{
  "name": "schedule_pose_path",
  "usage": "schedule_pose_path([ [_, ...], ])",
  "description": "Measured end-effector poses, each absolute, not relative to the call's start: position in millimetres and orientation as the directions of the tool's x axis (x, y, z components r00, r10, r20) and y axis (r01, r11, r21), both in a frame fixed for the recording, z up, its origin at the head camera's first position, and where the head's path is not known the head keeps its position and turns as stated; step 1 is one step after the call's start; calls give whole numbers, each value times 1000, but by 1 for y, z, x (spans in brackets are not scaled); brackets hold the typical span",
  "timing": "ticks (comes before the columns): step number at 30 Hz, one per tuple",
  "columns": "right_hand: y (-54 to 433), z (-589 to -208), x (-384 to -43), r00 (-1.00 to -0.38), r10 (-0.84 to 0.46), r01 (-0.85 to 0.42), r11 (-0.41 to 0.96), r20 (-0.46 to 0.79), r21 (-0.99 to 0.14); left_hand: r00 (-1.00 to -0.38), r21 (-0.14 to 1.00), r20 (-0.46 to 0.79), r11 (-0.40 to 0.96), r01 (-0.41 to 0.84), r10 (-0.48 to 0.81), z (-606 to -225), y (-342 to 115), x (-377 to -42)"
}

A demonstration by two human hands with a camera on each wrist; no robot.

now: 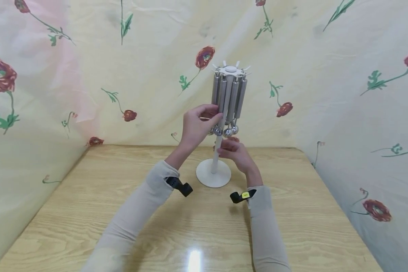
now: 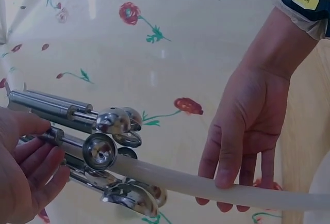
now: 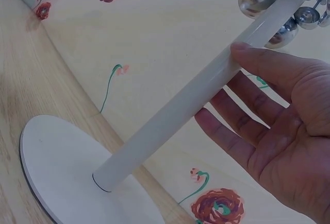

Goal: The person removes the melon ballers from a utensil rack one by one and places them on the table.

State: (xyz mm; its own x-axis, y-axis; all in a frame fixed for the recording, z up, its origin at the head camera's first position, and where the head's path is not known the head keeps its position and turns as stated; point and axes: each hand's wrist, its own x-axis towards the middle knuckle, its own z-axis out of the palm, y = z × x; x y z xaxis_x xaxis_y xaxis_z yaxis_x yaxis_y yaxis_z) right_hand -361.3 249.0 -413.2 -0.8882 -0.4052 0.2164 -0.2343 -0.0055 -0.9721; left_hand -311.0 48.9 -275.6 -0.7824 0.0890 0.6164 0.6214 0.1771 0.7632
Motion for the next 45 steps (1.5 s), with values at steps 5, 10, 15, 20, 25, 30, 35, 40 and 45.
schedule_pose_path([
  [5, 248, -415, -361, -888, -404, -238, -10, 221, -971, -807, 796, 581, 136, 590, 108, -274, 45, -311],
  [10, 248, -415, -362, -879, -414, -249, -28, 238, -968, -813, 812, 565, 77, 578, 140, -270, 38, -311],
  [15, 250, -414, -362, -874, -421, -254, -32, 244, -967, -808, 825, 553, 4, 565, 203, -263, 31, -309],
  [20, 249, -414, -361, -871, -426, -256, -28, 243, -966, -815, 848, 521, -49, 527, 253, -256, 23, -305],
  [25, 248, -412, -360, -882, -415, -239, -15, 224, -971, -809, 853, 511, -59, 518, 290, -252, 12, -303],
  [30, 248, -411, -360, -887, -408, -230, -15, 216, -973, -798, 848, 519, -64, 527, 304, -256, -3, -306],
  [35, 248, -411, -361, -890, -399, -234, -14, 220, -972, -832, 867, 475, 11, 499, 288, -271, -19, -312],
  [40, 249, -413, -363, -895, -393, -235, 5, 214, -972, -868, 885, 429, 78, 460, 249, -293, -37, -318],
  [45, 248, -414, -363, -895, -393, -233, 9, 211, -972, -907, 918, 353, 101, 382, 229, -321, -53, -324],
])
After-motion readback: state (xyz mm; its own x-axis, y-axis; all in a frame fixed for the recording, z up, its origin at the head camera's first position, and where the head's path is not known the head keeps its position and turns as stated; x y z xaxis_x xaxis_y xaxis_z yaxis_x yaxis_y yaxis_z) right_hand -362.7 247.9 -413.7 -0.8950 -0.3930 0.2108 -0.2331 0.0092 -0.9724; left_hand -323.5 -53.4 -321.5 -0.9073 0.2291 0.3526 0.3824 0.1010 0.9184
